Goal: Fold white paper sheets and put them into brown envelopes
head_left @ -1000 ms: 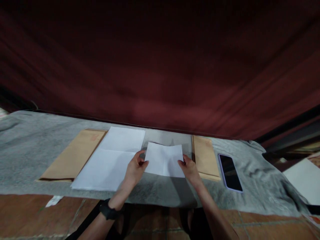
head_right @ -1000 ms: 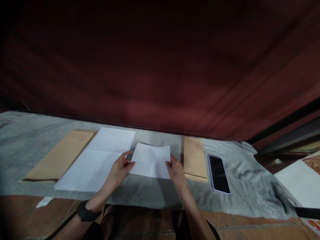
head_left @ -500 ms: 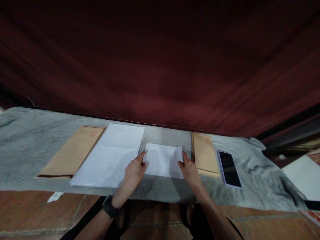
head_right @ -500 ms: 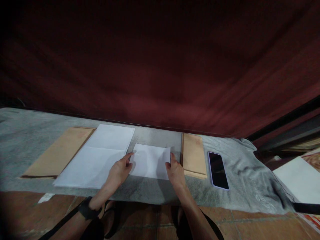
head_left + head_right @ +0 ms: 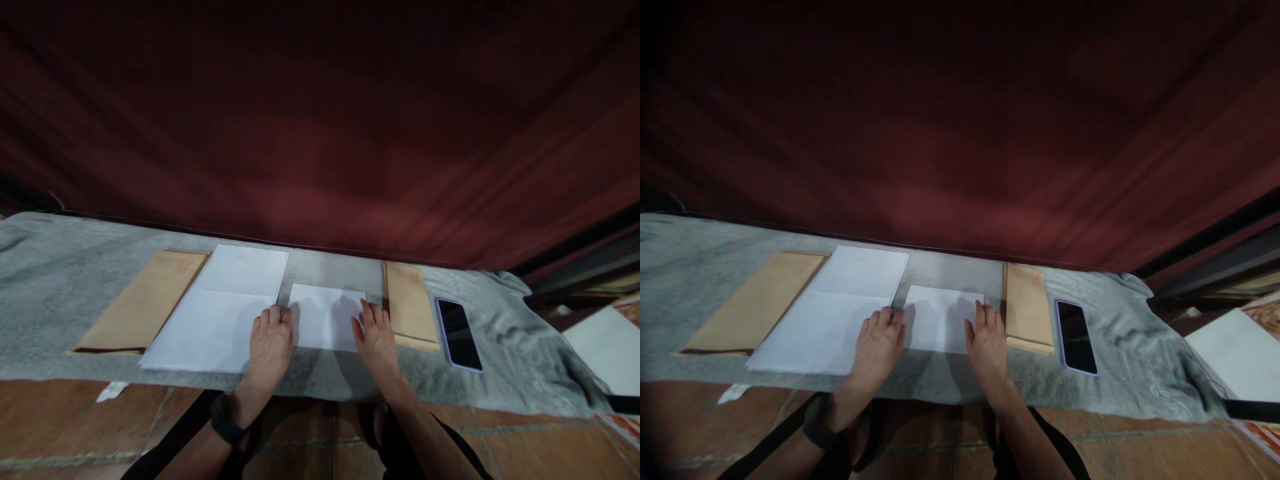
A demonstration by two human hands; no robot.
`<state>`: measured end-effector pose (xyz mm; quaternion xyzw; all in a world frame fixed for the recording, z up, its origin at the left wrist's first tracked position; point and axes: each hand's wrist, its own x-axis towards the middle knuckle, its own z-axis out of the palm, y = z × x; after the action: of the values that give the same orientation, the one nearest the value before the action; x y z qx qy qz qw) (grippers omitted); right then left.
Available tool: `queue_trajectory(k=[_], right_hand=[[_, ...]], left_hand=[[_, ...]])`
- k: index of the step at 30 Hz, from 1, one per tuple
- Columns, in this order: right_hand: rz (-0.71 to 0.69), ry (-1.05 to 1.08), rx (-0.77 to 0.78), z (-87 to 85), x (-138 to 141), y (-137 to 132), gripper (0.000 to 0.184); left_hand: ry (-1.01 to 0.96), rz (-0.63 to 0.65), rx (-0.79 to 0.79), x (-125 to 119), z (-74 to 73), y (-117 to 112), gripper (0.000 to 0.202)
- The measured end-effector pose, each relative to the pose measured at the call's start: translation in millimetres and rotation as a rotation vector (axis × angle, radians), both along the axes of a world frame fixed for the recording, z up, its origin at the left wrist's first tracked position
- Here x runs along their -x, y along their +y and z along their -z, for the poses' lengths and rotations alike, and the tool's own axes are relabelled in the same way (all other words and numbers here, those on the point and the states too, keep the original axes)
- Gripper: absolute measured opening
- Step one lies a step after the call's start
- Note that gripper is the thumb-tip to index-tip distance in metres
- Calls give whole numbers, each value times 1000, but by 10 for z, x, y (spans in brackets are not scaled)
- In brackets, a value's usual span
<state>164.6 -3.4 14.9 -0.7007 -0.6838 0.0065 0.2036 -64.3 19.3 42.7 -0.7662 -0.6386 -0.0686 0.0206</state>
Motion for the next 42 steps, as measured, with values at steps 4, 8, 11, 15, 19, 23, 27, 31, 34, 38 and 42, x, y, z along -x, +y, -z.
queue_trajectory(k=[4,8,11,15,19,23,27,31,34,38,42], right_hand=[[-282,141,22,69,336,-199,58],[-408,98,94,142,573,-393,66],[-379,34,82,204,564,-443,68],[-289,-48,33,300,443,-434,69],[-230,-125,-54,359,349,-421,75],[-185,-184,-125,372,264,-417,79],[-159,-211,-149,389,186,-428,80],[-147,-197,-130,379,159,-421,79],[-141,-159,-89,319,165,-378,74],[-155,-112,-40,220,201,-297,67],[-210,-77,-2,187,281,-236,62]], left_hand=[[-97,309,-165,-182,269,-142,52],[-63,456,-187,-312,600,-297,63],[-21,396,-180,-333,723,-361,65],[-21,307,-168,-334,701,-397,62],[-56,211,-145,-317,630,-424,63],[-83,147,-152,-259,602,-427,61],[-119,129,-187,-179,586,-408,59],[-148,91,-200,-114,506,-315,55],[-172,76,-167,-73,422,-182,50],[-184,21,-149,-33,350,-37,47],[-189,14,-105,-16,301,-11,45]])
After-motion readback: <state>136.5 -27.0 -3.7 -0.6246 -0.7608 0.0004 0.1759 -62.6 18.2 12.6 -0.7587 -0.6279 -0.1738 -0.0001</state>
